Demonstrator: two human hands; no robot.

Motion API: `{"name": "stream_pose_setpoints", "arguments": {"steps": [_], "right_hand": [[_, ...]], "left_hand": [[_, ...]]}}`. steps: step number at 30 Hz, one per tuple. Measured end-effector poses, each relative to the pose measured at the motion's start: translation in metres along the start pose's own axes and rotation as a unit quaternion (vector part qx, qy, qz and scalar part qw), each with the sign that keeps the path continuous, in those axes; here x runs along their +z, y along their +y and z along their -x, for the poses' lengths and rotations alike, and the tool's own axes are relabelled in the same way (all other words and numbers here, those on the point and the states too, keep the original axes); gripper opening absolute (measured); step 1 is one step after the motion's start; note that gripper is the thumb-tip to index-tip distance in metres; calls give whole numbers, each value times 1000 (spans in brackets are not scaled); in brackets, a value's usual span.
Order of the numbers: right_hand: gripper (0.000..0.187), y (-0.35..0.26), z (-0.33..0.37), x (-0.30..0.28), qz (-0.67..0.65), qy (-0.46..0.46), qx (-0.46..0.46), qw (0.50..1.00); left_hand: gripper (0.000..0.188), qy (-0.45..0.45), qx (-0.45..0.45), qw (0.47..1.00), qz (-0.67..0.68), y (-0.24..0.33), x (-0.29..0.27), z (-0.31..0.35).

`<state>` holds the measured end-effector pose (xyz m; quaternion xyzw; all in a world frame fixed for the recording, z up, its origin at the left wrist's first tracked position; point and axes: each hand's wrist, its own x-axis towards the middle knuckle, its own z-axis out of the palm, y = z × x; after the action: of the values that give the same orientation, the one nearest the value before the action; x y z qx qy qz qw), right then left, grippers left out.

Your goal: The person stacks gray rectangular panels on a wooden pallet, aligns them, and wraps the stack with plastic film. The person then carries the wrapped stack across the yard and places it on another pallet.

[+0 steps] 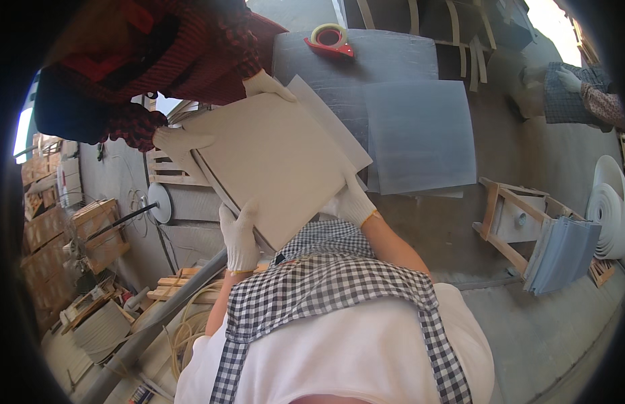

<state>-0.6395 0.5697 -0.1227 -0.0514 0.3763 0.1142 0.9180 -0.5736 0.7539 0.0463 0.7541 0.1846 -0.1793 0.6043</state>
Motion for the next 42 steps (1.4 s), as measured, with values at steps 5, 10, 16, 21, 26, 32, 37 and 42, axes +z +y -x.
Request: {"name": "stream_pose_setpoints", "arguments": {"steps": [5, 10, 16, 21, 26, 32, 37, 42], "right_hand": [[52, 35, -78, -63, 63, -69, -204, 975], [46, 56, -63, -31, -175, 27, -131, 975], [39, 68, -22, 38, 3, 111, -257, 960], [28, 50, 10, 75, 219, 159, -461, 845], [55, 47, 47, 118, 302, 114, -575, 752], [79, 64, 6, 110, 547, 193, -661, 476], [81, 57, 7, 134, 224, 61, -626, 744], [73, 36, 34, 117, 637, 166, -553, 510]], "left_hand": [[55, -26, -17, 994, 105, -51, -49, -21], [60, -151, -18, 980, 129, -109, -104, -75], [67, -226, -225, 917, 238, -163, -138, -163], [77, -267, -285, 868, 307, -137, -67, -207], [81, -401, -235, 820, 335, -125, 49, -239], [58, -425, 251, 868, -48, -175, 79, -315], [55, -292, -66, 939, 171, -6, 31, -205], [50, -316, 112, 934, 123, 70, -10, -127]]}}
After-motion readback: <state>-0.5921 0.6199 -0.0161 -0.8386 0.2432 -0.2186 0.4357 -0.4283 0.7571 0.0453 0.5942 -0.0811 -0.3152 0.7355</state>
